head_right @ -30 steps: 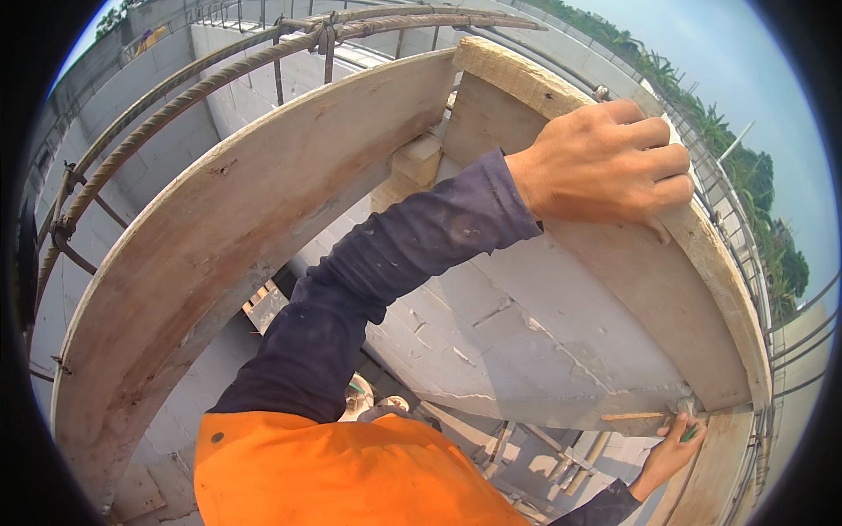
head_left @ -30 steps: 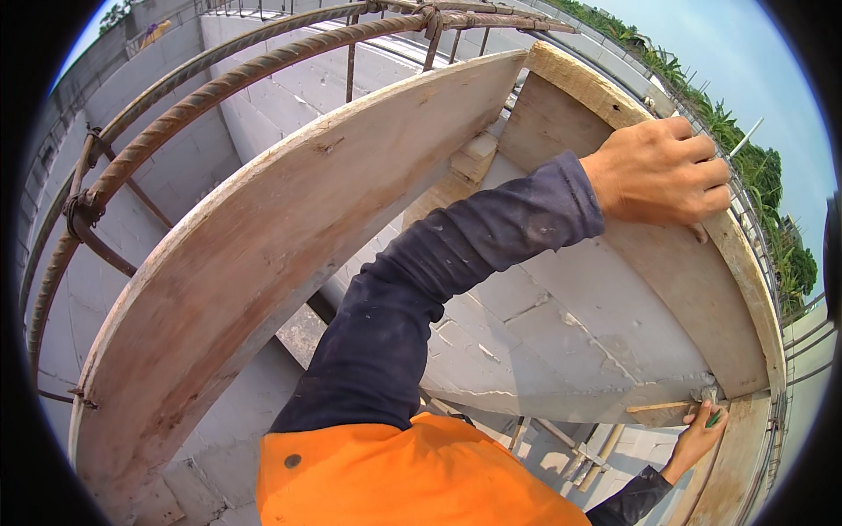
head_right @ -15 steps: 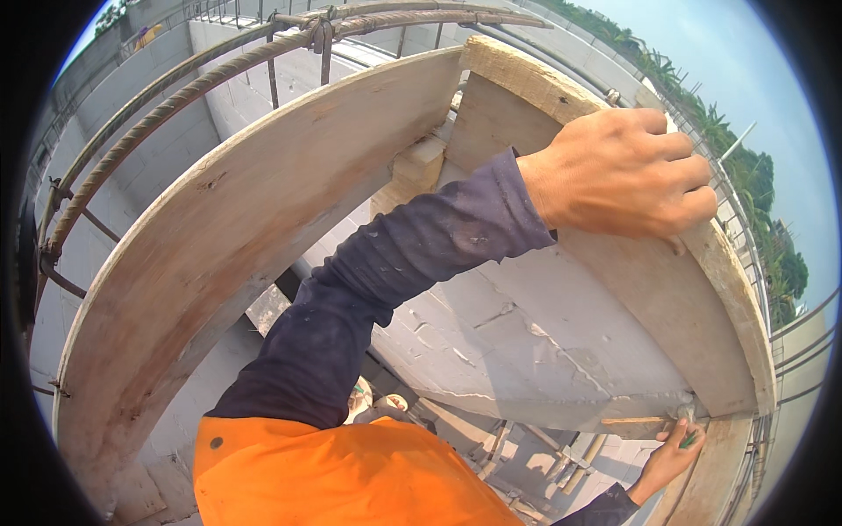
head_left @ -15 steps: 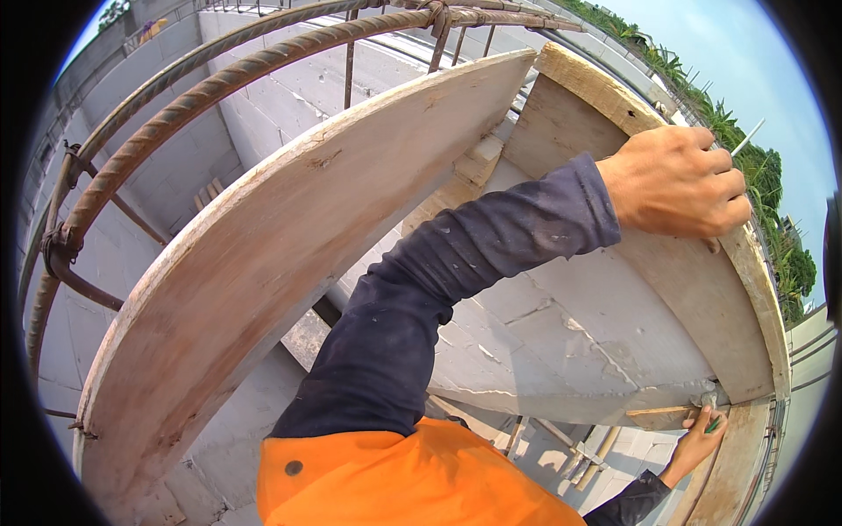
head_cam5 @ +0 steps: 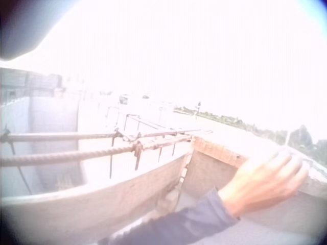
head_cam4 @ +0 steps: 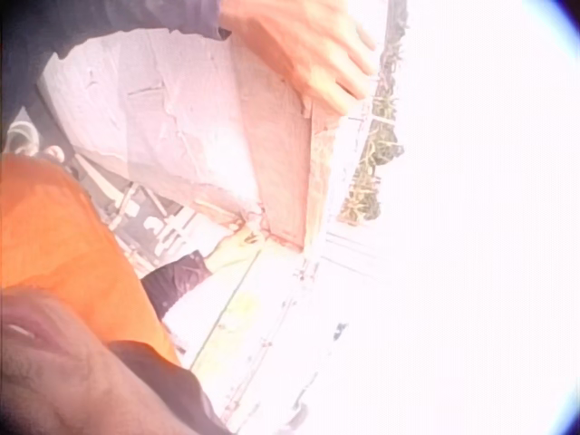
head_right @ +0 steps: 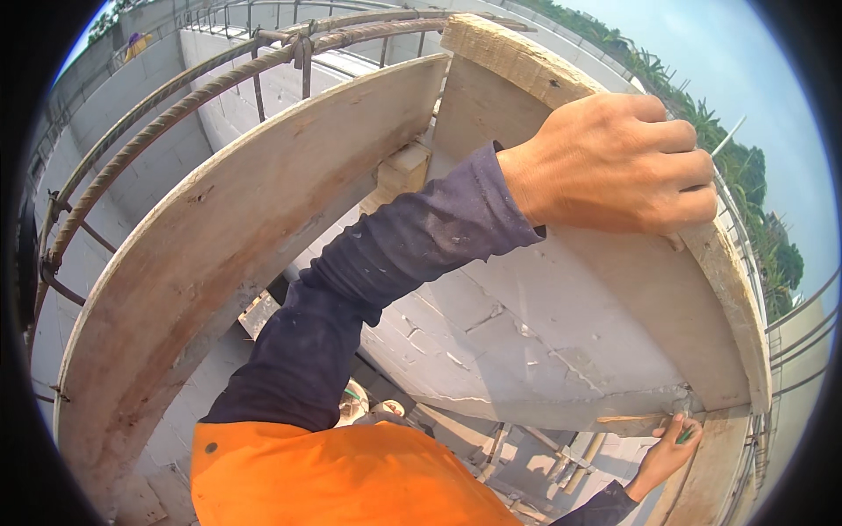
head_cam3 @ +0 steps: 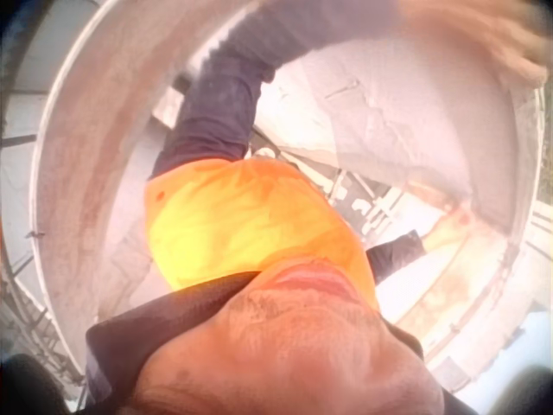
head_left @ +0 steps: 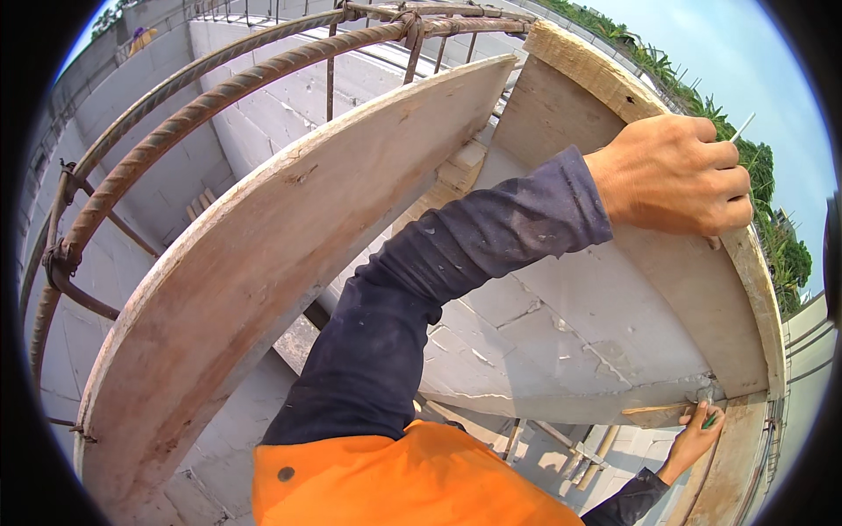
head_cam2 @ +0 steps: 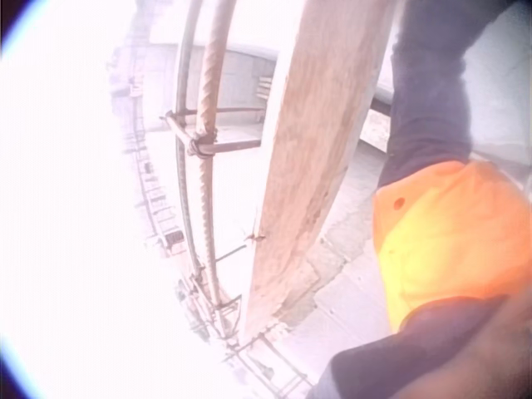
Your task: The person places and secures wooden boards against a concrete wall to create a formwork, using a pencil to mark the boards and a hatchet to adjust their placement while working on scaffolding.
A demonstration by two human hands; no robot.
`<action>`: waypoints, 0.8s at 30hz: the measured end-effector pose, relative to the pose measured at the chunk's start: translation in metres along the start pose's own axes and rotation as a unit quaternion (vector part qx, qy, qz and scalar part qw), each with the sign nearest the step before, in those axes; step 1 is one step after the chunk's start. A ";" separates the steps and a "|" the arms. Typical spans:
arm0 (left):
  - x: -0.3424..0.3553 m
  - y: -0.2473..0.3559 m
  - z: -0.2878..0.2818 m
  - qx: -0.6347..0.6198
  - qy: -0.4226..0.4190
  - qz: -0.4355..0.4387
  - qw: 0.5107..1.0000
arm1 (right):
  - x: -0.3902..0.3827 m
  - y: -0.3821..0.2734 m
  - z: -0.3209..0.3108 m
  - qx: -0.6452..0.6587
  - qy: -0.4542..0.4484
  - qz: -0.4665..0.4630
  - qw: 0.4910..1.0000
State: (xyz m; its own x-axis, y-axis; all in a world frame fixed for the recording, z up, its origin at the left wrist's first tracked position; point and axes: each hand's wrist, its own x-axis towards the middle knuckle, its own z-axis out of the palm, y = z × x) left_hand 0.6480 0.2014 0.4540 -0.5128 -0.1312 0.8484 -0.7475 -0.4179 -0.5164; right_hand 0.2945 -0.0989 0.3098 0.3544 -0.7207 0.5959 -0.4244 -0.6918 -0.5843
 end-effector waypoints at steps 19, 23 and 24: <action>0.007 -0.006 -0.038 -0.041 -0.197 -0.064 0.977 | -0.009 -0.050 0.002 0.066 0.033 0.087 0.994; 0.001 0.004 -0.024 -0.054 -0.190 -0.064 0.978 | -0.017 -0.037 -0.010 0.055 0.042 0.130 0.989; 0.002 0.005 -0.022 -0.058 -0.190 -0.066 0.978 | -0.017 -0.032 -0.009 0.050 0.056 0.117 0.990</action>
State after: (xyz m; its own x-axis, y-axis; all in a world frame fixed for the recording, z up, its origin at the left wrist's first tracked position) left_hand 0.6335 0.2187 0.4506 -0.2304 -0.4162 0.8796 -0.8509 -0.3524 -0.3896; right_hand 0.2939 -0.0641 0.3231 0.1586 -0.8561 0.4919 -0.3979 -0.5114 -0.7616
